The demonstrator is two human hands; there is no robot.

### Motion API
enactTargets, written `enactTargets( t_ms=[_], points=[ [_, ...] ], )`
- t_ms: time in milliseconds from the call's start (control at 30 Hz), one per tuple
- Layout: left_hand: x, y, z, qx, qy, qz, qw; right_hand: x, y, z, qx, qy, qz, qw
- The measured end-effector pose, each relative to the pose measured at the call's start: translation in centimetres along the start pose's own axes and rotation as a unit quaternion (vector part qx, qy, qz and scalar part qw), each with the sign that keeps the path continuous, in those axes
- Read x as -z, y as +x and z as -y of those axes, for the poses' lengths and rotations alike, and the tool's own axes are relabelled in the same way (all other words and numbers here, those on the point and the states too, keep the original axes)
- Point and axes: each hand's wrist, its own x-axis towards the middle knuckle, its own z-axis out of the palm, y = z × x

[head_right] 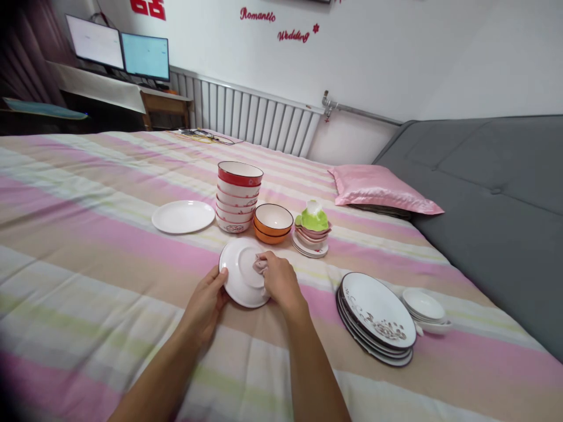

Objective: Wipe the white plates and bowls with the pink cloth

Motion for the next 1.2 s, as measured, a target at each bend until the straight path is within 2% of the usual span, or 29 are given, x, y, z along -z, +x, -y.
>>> enactTargets(
  t_ms=[300,400,500,667,900,1067,1200],
  points=[
    [-0.2,-0.3,-0.4,-0.019,0.021,0.028,0.999,0.1,-0.2,2.0,0.130,0.012,-0.036,0.991],
    [-0.2,-0.4,-0.4,-0.022,0.028,0.039,0.999,0.7,-0.6,2.5,0.160,0.027,-0.024,0.986],
    [-0.1,-0.3,-0.3,-0.022,0.030,0.042,0.998,1.7,-1.3,3.0,0.177,0.034,0.012,0.984],
    [-0.1,-0.2,-0.1,-0.021,0.017,0.045,0.999,3.4,-2.6,3.0,0.172,0.031,0.098,0.980],
    [0.1,-0.2,0.1,-0.024,0.027,0.034,0.999,4.7,-3.1,1.9,0.149,0.026,0.178,0.972],
    [0.0,-0.2,0.1,-0.026,0.030,0.034,0.999,4.0,-2.5,0.5,0.093,-0.002,0.164,0.982],
    [-0.2,-0.3,-0.1,-0.022,0.023,0.034,0.999,3.3,-1.9,-0.6,0.076,-0.008,0.121,0.990]
  ],
)
